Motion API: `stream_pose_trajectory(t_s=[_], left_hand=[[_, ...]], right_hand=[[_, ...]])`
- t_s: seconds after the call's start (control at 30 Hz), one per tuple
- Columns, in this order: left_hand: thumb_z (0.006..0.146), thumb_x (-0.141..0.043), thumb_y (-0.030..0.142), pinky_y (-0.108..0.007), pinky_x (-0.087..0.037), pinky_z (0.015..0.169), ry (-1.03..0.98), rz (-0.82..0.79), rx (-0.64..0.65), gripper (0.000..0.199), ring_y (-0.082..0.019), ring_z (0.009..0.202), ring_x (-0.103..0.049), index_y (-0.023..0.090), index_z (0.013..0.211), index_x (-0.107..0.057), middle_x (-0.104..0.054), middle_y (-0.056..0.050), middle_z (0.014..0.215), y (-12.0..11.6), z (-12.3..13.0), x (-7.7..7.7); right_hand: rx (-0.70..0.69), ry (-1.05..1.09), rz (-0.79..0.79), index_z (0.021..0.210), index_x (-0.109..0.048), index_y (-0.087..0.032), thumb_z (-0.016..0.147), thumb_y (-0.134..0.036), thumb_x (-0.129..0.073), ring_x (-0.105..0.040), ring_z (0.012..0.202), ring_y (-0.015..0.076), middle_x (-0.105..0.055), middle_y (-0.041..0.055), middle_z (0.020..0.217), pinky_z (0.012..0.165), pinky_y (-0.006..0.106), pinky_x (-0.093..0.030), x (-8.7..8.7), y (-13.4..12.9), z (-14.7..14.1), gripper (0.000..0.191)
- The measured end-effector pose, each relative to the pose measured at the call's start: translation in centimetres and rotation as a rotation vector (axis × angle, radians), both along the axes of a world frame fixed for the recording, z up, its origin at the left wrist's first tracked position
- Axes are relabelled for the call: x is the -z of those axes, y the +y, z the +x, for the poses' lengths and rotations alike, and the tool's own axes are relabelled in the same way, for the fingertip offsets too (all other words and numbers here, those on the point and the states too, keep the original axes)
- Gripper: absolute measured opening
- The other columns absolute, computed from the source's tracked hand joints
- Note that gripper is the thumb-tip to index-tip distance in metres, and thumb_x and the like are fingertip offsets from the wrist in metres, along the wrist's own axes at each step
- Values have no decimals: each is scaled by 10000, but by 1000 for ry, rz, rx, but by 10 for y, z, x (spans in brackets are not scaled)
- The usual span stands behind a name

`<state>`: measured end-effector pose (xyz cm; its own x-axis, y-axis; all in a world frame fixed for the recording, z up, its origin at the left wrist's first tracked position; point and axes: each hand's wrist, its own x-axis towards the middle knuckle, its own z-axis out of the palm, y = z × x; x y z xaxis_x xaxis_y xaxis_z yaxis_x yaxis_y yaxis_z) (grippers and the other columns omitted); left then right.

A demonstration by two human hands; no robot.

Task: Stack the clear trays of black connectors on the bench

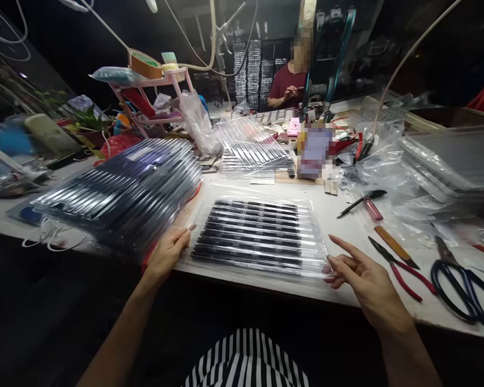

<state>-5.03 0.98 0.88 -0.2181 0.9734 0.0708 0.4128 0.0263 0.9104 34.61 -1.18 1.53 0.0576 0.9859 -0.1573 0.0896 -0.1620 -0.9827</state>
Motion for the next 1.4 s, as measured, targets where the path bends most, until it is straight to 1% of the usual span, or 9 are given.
stream_pose_trajectory(t_s=[0.23, 0.3, 0.4, 0.5, 0.57, 0.67, 0.93, 1.17, 1.4], left_hand=[[810, -532, 410, -296, -475, 706, 215, -29, 42, 538, -116, 682, -511, 148, 1280, -521, -497, -44, 965, -6, -2, 10], [854, -460, 425, -344, -479, 798, 322, -11, 63, 541, -165, 824, -566, 117, 1298, -496, -505, -107, 1088, 3, -3, 3], [875, -439, 418, -411, -349, 1018, 438, 63, 128, 516, -251, 1186, -468, 134, 1301, -499, -469, -153, 1300, 27, 9, -10], [877, -443, 456, -468, -186, 1108, 614, 66, 270, 546, -294, 1383, -231, 162, 1337, -470, -363, -136, 1466, 52, 35, -12], [890, -396, 501, -513, -122, 1115, 784, 25, 359, 612, -303, 1416, -133, 157, 1397, -386, -261, -136, 1520, 61, 51, -6], [906, -329, 529, -522, -61, 1120, 906, -8, 426, 660, -285, 1423, -105, 148, 1443, -290, -179, -140, 1536, 64, 64, 6], [893, -358, 535, -496, -77, 1137, 865, 36, 518, 684, -264, 1420, -106, 116, 1430, -309, -176, -148, 1530, 64, 44, 5], [937, -322, 347, -449, -270, 1109, 574, 99, 454, 486, -214, 1352, -316, 187, 1390, -397, -352, -86, 1474, 14, -14, 9], [902, -341, 149, -466, -316, 1084, 623, 109, 659, 560, -220, 1359, -302, 377, 1413, -317, -338, 11, 1483, -49, -36, 11]], right_hand=[[-186, -437, 64, 1280, -526, -219, 790, -600, -604, -494, 499, 174, -493, -41, 546, 487, 300, -435, 5, 7, 16, 625], [-106, -633, 148, 1237, -564, -218, 798, -656, -541, -513, 493, 196, -531, -21, 566, 505, 337, -432, 0, 14, 14, 621], [-24, -852, 413, 1249, -560, -191, 860, -674, -408, -623, 752, 290, -663, 93, 871, 663, 428, -475, -7, 33, -5, 638], [-314, -1056, 655, 1405, -387, -180, 920, -629, -307, -366, 1278, 365, -402, 166, 1415, 989, 568, -311, -5, 51, -39, 666], [-547, -1182, 633, 1456, -285, -178, 926, -620, -299, -158, 1375, 352, -219, 146, 1507, 1055, 605, -178, 1, 61, -58, 691], [-709, -1218, 559, 1456, -284, -203, 897, -669, -324, -139, 1383, 325, -203, 112, 1511, 1070, 573, -196, 7, 72, -71, 728], [-583, -1217, 576, 1460, -268, -177, 929, -626, -288, -92, 1391, 308, -156, 122, 1519, 1092, 562, -130, 19, 104, -71, 696], [-412, -1204, 620, 1371, -438, -116, 966, -298, -294, -254, 1351, 314, -336, 181, 1441, 1049, 558, -289, 34, 63, -23, 467], [-659, -1009, 580, 1454, -294, -243, 867, -87, -330, -248, 1351, 241, -305, 61, 1477, 1064, 491, -330, 11, -7, 30, 608]])
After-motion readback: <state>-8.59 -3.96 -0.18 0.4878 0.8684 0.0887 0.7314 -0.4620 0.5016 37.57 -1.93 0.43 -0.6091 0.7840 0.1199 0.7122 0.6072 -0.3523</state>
